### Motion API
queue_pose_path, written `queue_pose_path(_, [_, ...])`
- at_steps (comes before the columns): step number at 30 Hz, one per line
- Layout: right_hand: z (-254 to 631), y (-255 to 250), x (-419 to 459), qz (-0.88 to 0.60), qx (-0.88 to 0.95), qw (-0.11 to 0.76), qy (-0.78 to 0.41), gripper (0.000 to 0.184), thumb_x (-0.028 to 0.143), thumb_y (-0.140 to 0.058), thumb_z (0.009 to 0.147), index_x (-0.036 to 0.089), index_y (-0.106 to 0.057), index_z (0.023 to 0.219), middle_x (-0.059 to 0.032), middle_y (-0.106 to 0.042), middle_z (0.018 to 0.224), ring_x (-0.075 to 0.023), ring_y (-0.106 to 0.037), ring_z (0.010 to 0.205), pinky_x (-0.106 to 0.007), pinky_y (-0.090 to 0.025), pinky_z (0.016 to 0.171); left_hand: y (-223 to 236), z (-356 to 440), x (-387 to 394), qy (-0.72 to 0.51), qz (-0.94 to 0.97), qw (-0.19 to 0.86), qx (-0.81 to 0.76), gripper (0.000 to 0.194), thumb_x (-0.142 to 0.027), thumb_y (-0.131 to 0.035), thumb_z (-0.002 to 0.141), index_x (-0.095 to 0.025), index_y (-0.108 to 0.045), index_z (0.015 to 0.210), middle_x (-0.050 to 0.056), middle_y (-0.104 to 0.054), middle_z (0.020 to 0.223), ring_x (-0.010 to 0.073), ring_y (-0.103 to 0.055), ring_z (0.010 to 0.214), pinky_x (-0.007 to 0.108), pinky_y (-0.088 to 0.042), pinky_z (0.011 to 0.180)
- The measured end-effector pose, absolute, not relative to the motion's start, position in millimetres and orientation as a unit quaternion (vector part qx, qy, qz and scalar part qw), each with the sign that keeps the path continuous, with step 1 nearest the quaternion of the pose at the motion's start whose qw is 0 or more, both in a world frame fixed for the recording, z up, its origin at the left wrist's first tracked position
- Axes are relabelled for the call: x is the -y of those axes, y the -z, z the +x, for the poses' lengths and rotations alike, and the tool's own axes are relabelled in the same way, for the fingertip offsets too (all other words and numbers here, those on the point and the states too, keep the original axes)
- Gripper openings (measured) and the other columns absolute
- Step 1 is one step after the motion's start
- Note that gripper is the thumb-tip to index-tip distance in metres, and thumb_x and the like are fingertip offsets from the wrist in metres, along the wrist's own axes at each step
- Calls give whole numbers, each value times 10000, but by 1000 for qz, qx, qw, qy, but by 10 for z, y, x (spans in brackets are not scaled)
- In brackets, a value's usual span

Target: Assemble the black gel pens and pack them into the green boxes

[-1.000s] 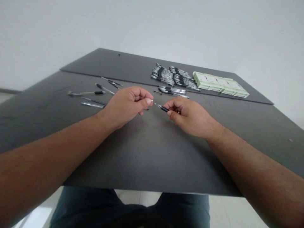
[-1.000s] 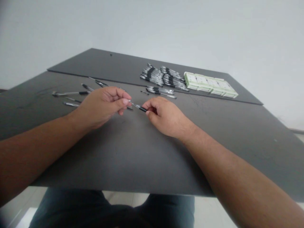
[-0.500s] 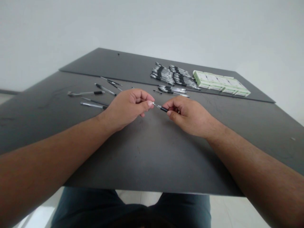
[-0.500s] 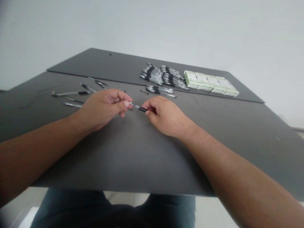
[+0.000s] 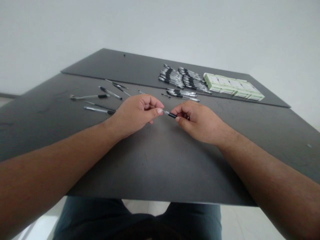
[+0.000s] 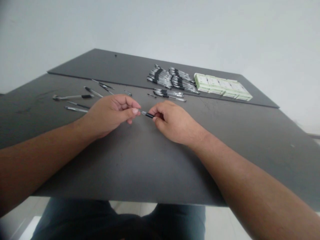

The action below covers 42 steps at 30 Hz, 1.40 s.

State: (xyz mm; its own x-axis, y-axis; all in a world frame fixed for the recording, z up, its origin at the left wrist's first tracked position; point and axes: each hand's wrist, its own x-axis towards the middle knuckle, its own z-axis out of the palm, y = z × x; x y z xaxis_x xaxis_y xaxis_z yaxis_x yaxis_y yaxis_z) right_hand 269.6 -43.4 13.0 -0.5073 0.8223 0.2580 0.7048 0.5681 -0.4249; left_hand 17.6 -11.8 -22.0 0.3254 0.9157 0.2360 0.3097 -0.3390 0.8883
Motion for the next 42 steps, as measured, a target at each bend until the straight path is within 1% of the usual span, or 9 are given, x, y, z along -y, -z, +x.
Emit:
queue_pose_path(9, [2726, -95, 418, -422, 875, 221, -89, 271, 141, -624, 940, 175, -806, 1138, -68, -781, 990, -216, -654, 869, -337, -457, 814, 137, 150, 155, -350, 789, 269, -428, 196, -363, -749, 911, -229, -842, 1020, 3, -785, 788, 170, -712, 716, 299, -526, 694])
queue_pose_path(18, [2680, -86, 455, -408, 882, 222, -76, 291, 146, -623, 975, 189, -831, 1176, -58, -792, 985, -210, -654, 872, -330, -461, 809, 127, 163, 199, -330, 808, 232, -429, 188, -366, -733, 929, -242, -848, 1013, 4, -837, 895, 187, -756, 808, 317, -528, 759])
queue_pose_path(23, [2632, -105, 485, -461, 849, 238, -94, 174, 181, -766, 904, 201, -809, 1071, -30, -791, 950, -194, -667, 819, -317, -468, 777, 117, 161, 209, -332, 808, 227, -431, 181, -366, -738, 934, -242, -845, 1011, -2, -821, 862, 180, -740, 778, 316, -533, 760])
queue_pose_path(26, [2609, -127, 498, -485, 842, 218, -90, 119, 199, -822, 883, 203, -794, 998, -27, -786, 910, -200, -679, 814, -318, -470, 772, 113, 165, 229, -342, 811, 220, -420, 170, -358, -740, 938, -241, -847, 1001, -3, -819, 860, 181, -742, 784, 319, -528, 764])
queue_pose_path(28, [2602, -139, 502, -481, 852, 193, -78, 78, 204, -773, 945, 201, -804, 1016, -44, -797, 925, -213, -697, 850, -324, -472, 791, 114, 166, 239, -347, 812, 223, -414, 169, -352, -740, 940, -236, -846, 1002, -1, -821, 868, 181, -745, 787, 320, -529, 765])
queue_pose_path(32, [2606, -144, 504, -449, 876, 162, -68, 204, 201, -625, 1053, 185, -825, 1092, -87, -824, 999, -236, -723, 941, -335, -478, 844, 122, 163, 238, -350, 812, 230, -407, 165, -351, -747, 933, -237, -846, 999, 1, -832, 888, 184, -754, 805, 318, -535, 772])
queue_pose_path(37, [2618, -133, 496, -466, 859, 194, -81, 140, 277, -763, 965, 184, -786, 1068, -64, -808, 965, -220, -689, 854, -322, -470, 785, 121, 162, 240, -347, 811, 231, -410, 193, -376, -735, 935, -243, -851, 1016, 15, -842, 908, 200, -763, 838, 324, -543, 778])
queue_pose_path(39, [2615, -137, 497, -464, 864, 180, -79, 115, 268, -712, 1001, 191, -786, 1042, -71, -811, 965, -224, -689, 867, -328, -466, 795, 114, 163, 247, -342, 812, 226, -414, 200, -389, -730, 934, -248, -848, 1013, 18, -846, 915, 206, -765, 846, 329, -549, 787])
queue_pose_path(42, [2610, -145, 503, -452, 872, 167, -81, 187, 255, -623, 1054, 193, -800, 1058, -84, -814, 976, -233, -695, 900, -337, -463, 816, 102, 162, 255, -336, 813, 218, -422, 197, -391, -729, 929, -252, -844, 1008, 17, -846, 915, 210, -763, 846, 334, -554, 798])
